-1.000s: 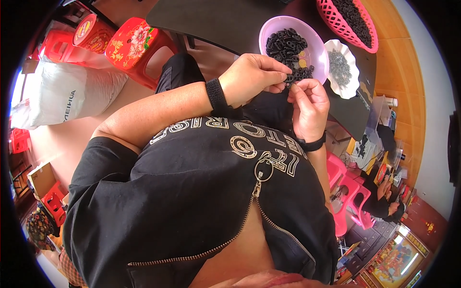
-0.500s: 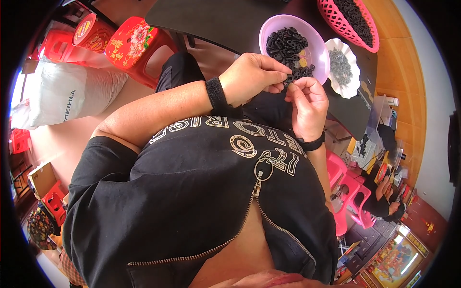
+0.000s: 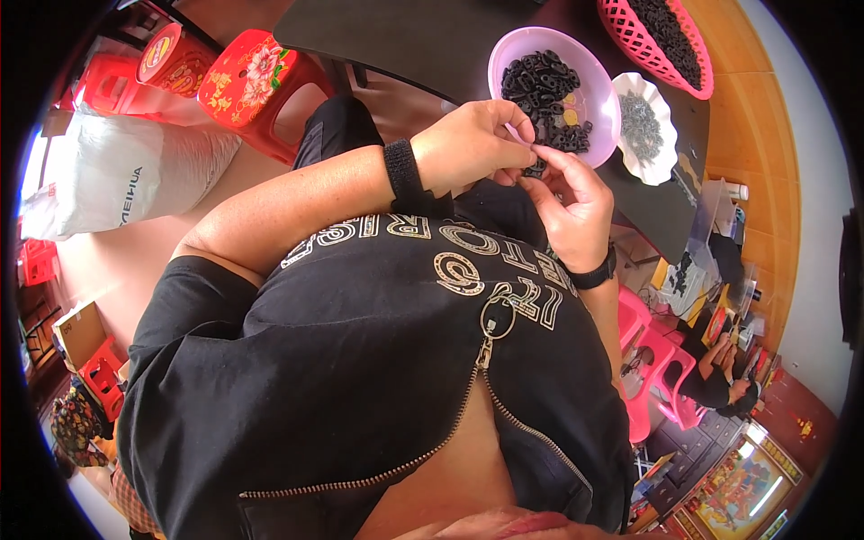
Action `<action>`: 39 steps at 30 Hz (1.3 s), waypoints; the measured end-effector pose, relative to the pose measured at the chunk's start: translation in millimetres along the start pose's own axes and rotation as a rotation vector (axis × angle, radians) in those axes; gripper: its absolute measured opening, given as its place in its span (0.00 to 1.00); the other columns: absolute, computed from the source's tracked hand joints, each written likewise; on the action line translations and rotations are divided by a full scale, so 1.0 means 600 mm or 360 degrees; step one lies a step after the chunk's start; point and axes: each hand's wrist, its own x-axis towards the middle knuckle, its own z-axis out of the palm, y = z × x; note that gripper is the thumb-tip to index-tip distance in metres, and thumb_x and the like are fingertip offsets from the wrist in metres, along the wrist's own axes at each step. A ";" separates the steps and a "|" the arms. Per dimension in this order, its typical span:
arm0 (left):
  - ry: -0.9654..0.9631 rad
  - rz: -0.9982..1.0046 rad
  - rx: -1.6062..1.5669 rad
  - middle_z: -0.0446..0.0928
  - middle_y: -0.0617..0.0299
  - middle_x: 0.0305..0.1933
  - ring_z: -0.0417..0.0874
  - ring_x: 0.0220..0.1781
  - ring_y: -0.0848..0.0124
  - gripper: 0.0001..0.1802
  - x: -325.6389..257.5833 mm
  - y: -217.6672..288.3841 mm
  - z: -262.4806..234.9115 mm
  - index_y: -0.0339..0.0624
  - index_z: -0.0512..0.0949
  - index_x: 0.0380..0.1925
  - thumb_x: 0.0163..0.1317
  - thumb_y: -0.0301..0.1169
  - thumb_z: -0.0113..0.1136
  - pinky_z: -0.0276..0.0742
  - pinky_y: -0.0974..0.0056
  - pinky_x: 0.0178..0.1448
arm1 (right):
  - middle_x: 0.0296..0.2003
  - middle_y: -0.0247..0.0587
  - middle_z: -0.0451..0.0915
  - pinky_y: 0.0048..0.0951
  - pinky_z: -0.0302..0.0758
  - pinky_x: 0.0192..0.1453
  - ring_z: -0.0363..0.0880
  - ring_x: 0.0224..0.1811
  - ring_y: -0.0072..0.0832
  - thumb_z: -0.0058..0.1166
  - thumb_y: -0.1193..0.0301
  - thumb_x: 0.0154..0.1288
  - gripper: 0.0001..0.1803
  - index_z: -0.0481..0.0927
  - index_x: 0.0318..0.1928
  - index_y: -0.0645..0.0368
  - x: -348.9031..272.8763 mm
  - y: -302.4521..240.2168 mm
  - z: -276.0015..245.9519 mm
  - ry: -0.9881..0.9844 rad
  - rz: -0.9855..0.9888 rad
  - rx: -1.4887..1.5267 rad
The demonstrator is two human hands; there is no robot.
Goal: The person assembles fasteners by picking up black plastic pieces and inserting metal pins into them by hand.
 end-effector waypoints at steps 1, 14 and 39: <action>-0.0057 -0.0019 0.0060 0.78 0.64 0.30 0.79 0.29 0.80 0.09 0.002 -0.003 -0.003 0.36 0.75 0.41 0.62 0.26 0.60 0.77 0.76 0.35 | 0.29 0.37 0.78 0.21 0.75 0.34 0.77 0.28 0.20 0.66 0.84 0.49 0.19 0.81 0.44 0.63 0.001 -0.002 -0.001 -0.0013 -0.0094 -0.0152; -0.0057 -0.0117 0.0188 0.78 0.67 0.28 0.77 0.29 0.82 0.13 -0.013 0.014 0.011 0.37 0.82 0.39 0.64 0.36 0.63 0.75 0.79 0.31 | 0.28 0.40 0.79 0.26 0.76 0.33 0.79 0.26 0.29 0.67 0.81 0.48 0.18 0.81 0.43 0.61 0.005 -0.012 0.001 0.0127 -0.0251 -0.0365; -0.0130 -0.0209 -0.0006 0.83 0.62 0.31 0.83 0.31 0.80 0.11 -0.023 0.019 0.013 0.36 0.83 0.39 0.63 0.33 0.63 0.77 0.80 0.32 | 0.22 0.40 0.75 0.27 0.71 0.26 0.75 0.21 0.31 0.66 0.82 0.47 0.13 0.80 0.35 0.62 0.001 0.000 0.010 0.0207 -0.0575 -0.0486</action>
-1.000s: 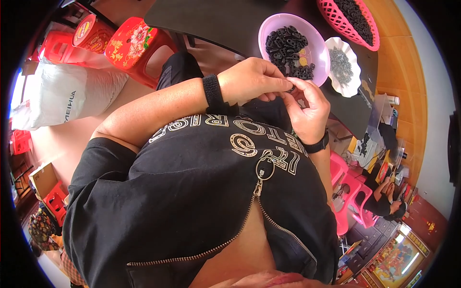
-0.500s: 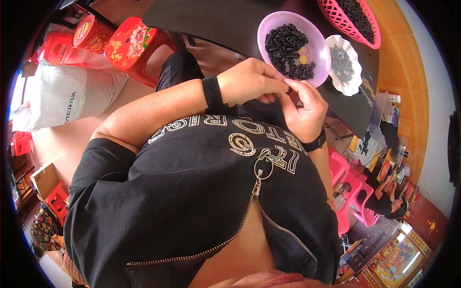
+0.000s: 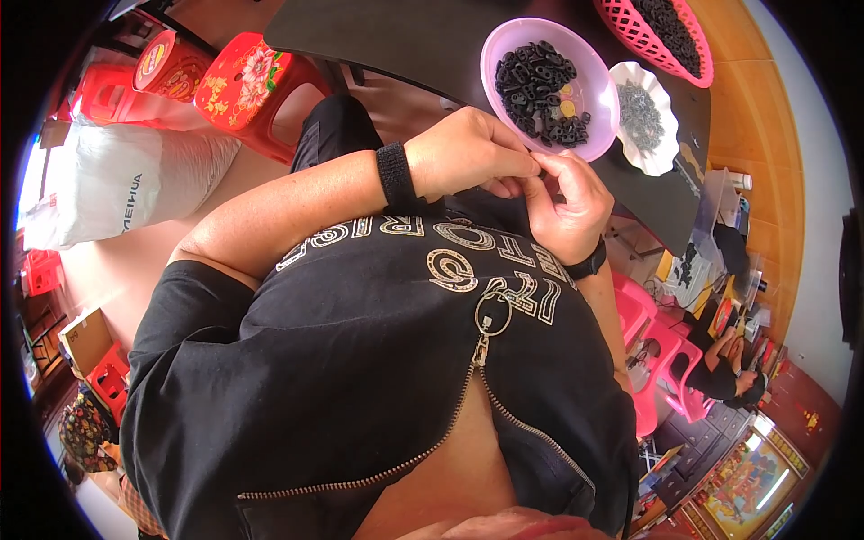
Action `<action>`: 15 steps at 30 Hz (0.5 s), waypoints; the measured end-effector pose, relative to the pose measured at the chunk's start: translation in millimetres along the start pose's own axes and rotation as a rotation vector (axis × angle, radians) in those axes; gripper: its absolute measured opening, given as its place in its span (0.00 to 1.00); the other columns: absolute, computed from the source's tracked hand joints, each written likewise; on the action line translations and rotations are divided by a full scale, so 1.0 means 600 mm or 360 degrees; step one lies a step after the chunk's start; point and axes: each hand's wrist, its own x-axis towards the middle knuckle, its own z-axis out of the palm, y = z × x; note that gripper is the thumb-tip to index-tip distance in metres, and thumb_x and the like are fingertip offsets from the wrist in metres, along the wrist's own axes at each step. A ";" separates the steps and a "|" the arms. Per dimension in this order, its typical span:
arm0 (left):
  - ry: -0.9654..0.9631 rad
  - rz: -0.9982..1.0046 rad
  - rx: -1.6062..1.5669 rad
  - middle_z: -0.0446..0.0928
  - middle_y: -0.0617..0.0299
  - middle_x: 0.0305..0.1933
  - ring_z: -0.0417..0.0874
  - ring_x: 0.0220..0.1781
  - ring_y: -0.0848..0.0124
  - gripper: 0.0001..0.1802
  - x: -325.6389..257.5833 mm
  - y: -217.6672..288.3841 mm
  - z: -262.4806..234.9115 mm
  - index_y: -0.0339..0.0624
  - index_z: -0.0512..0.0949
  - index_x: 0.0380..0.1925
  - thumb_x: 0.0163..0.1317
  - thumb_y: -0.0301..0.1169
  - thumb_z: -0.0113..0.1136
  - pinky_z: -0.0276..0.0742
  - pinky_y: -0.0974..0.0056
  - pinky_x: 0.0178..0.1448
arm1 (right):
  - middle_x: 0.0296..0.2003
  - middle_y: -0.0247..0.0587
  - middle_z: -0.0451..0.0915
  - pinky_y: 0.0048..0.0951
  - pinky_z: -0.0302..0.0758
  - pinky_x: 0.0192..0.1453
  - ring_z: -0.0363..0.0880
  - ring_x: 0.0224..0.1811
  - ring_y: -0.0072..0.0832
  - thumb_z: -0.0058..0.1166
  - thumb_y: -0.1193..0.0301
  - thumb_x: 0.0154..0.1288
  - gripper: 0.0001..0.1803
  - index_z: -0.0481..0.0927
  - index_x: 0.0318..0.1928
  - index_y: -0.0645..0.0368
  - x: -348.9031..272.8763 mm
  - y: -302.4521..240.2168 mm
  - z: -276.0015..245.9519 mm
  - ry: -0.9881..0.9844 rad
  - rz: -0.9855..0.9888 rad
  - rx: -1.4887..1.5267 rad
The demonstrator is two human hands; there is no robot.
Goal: The person assembles fasteners by picking up black plastic pieces and inserting metal pins into them by hand.
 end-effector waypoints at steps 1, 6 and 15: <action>0.0005 0.0004 -0.0002 0.82 0.61 0.31 0.83 0.31 0.80 0.11 0.000 0.000 0.000 0.36 0.83 0.39 0.63 0.33 0.63 0.77 0.80 0.32 | 0.22 0.40 0.75 0.27 0.71 0.25 0.75 0.21 0.31 0.66 0.82 0.47 0.12 0.80 0.35 0.62 -0.001 0.001 0.001 0.0006 0.0009 0.0009; 0.0038 -0.0004 -0.0182 0.82 0.58 0.34 0.84 0.33 0.77 0.12 0.003 0.000 0.001 0.34 0.81 0.41 0.64 0.32 0.62 0.79 0.78 0.34 | 0.22 0.38 0.75 0.25 0.71 0.25 0.74 0.20 0.28 0.67 0.81 0.48 0.13 0.81 0.37 0.60 0.003 -0.001 -0.001 0.0029 0.0174 -0.0004; 0.0187 0.0035 -0.0101 0.82 0.56 0.37 0.82 0.35 0.75 0.13 0.019 -0.008 -0.009 0.32 0.80 0.45 0.67 0.31 0.56 0.81 0.73 0.41 | 0.22 0.36 0.76 0.23 0.72 0.27 0.74 0.21 0.22 0.68 0.80 0.50 0.14 0.82 0.39 0.60 0.020 0.009 -0.010 -0.0047 0.0229 0.0033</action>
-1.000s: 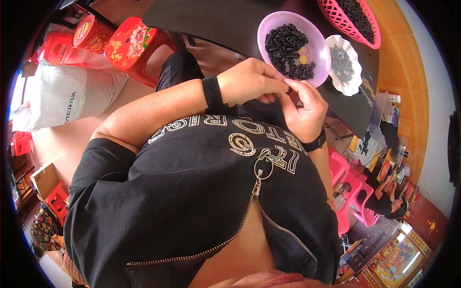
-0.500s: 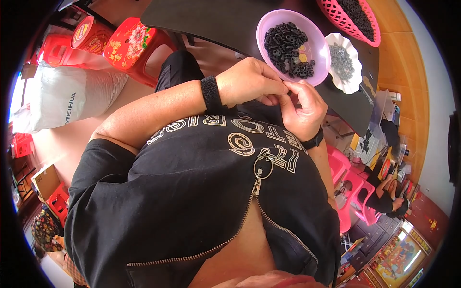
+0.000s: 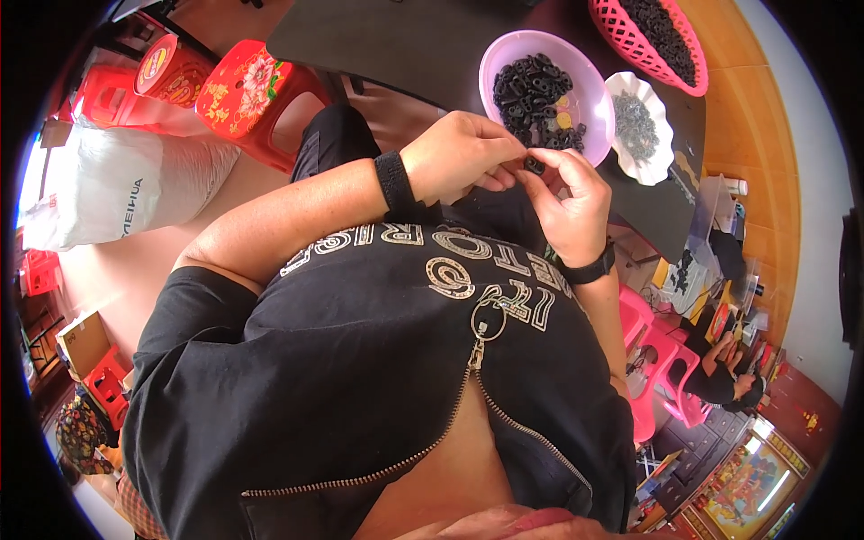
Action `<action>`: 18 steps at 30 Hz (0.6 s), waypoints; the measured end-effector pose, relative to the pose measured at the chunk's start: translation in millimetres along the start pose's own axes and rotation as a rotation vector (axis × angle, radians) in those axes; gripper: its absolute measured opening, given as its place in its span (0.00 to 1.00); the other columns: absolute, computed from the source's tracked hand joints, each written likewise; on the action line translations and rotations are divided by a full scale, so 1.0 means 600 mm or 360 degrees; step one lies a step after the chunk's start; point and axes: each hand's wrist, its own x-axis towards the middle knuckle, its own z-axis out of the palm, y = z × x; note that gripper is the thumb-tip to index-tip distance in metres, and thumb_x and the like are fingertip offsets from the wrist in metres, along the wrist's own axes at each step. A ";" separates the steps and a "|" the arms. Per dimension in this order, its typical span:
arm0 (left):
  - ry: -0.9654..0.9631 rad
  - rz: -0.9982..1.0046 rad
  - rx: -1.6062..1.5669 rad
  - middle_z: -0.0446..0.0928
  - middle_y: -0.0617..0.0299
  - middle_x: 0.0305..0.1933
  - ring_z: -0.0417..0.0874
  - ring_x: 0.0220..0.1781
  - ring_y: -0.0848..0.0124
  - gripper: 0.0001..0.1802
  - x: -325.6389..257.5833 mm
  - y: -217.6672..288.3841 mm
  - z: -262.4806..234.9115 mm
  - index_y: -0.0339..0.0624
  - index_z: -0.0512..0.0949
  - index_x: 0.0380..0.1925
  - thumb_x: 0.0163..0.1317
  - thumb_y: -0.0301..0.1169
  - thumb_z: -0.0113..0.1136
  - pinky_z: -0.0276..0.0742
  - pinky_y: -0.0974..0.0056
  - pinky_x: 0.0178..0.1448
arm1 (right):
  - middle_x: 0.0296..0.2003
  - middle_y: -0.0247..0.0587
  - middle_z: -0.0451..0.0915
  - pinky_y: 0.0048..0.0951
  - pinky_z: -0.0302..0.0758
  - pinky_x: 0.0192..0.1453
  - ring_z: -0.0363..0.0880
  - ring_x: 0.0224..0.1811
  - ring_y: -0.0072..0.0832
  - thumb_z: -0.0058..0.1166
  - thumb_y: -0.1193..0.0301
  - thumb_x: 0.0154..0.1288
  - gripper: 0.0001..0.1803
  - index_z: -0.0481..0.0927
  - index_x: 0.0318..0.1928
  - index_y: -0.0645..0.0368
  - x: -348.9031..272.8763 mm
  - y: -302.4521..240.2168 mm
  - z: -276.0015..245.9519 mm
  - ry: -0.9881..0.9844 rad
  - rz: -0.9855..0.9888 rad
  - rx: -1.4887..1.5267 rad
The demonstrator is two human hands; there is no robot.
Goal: The person assembles fasteners by picking up black plastic pieces and inserting metal pins into them by hand.
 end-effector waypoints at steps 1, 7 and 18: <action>0.0053 -0.0019 0.0009 0.82 0.56 0.37 0.81 0.35 0.75 0.14 0.002 -0.001 -0.002 0.32 0.79 0.45 0.67 0.31 0.54 0.81 0.72 0.41 | 0.23 0.35 0.76 0.22 0.72 0.28 0.75 0.22 0.20 0.67 0.80 0.50 0.13 0.82 0.39 0.61 0.004 -0.002 -0.009 -0.0132 0.0177 0.0057; 0.0037 0.0010 -0.0014 0.81 0.59 0.36 0.79 0.32 0.78 0.13 0.001 -0.004 -0.005 0.33 0.78 0.47 0.68 0.28 0.50 0.78 0.74 0.37 | 0.32 0.34 0.81 0.19 0.74 0.38 0.77 0.32 0.17 0.65 0.73 0.60 0.16 0.81 0.47 0.66 0.135 0.050 -0.106 0.0627 0.0303 0.0417; 0.0044 -0.0066 -0.0036 0.81 0.62 0.34 0.79 0.31 0.79 0.13 0.017 -0.009 -0.019 0.34 0.79 0.47 0.66 0.24 0.50 0.77 0.75 0.35 | 0.37 0.51 0.83 0.34 0.79 0.45 0.83 0.39 0.39 0.64 0.66 0.54 0.19 0.81 0.45 0.63 0.099 0.137 -0.044 -0.0432 0.0346 -0.0489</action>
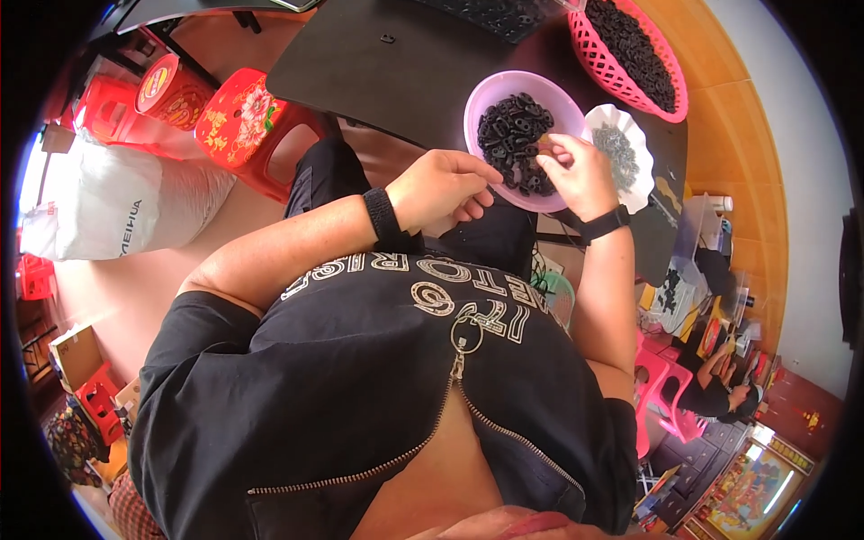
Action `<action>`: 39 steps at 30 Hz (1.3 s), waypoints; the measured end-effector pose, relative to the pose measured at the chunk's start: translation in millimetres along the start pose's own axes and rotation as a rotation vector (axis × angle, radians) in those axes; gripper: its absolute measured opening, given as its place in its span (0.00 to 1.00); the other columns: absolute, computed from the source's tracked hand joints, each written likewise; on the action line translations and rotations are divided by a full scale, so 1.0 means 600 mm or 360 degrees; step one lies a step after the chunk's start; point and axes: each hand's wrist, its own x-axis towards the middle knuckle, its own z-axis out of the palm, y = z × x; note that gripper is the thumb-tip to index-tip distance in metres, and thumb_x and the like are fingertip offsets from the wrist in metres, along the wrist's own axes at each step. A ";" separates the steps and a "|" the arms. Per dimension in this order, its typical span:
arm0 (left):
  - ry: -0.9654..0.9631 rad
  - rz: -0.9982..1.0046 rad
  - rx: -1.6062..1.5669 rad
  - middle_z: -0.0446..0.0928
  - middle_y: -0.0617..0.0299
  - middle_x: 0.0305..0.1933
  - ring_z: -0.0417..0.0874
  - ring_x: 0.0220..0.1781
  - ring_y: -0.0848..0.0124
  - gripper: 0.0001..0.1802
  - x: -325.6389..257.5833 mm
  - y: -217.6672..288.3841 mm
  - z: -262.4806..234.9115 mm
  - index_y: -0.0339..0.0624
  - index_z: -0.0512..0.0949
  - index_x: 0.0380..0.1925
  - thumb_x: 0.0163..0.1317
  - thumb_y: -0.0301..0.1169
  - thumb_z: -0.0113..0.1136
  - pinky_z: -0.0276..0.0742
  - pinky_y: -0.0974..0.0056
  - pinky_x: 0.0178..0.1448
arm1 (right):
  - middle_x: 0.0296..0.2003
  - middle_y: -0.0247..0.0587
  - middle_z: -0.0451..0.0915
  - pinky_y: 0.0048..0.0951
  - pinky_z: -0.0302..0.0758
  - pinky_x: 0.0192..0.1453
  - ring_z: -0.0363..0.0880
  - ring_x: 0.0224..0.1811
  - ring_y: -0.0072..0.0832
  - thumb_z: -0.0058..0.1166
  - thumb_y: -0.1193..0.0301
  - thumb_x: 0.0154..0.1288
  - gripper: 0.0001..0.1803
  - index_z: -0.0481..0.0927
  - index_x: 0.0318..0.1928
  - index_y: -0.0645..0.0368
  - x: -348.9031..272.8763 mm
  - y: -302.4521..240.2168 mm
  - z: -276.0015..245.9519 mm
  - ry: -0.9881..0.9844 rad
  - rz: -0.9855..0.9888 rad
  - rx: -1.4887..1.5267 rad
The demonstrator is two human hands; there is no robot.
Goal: The person assembles fasteners by picking up black plastic pieces and inserting metal pins into them by hand.
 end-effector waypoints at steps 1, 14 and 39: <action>0.0005 0.0019 0.0007 0.80 0.61 0.34 0.79 0.30 0.78 0.13 0.002 -0.002 -0.001 0.34 0.79 0.46 0.65 0.24 0.49 0.77 0.74 0.34 | 0.38 0.51 0.82 0.36 0.78 0.46 0.83 0.40 0.41 0.65 0.66 0.54 0.19 0.81 0.44 0.62 -0.003 -0.007 0.006 0.0013 -0.0078 -0.0107; 0.0009 0.0002 0.0068 0.81 0.64 0.33 0.79 0.30 0.79 0.13 0.016 0.003 0.000 0.36 0.80 0.46 0.65 0.24 0.50 0.77 0.75 0.34 | 0.27 0.43 0.79 0.31 0.77 0.35 0.80 0.28 0.34 0.61 0.77 0.54 0.06 0.77 0.32 0.62 -0.009 -0.034 0.027 0.0105 -0.0198 0.0066; -0.0011 0.0171 -0.0042 0.80 0.63 0.34 0.81 0.33 0.80 0.07 0.007 -0.001 0.010 0.35 0.77 0.40 0.67 0.28 0.58 0.79 0.76 0.39 | 0.31 0.46 0.81 0.35 0.77 0.38 0.80 0.32 0.43 0.58 0.76 0.55 0.06 0.83 0.35 0.59 -0.033 -0.012 -0.012 0.0203 -0.0145 -0.0016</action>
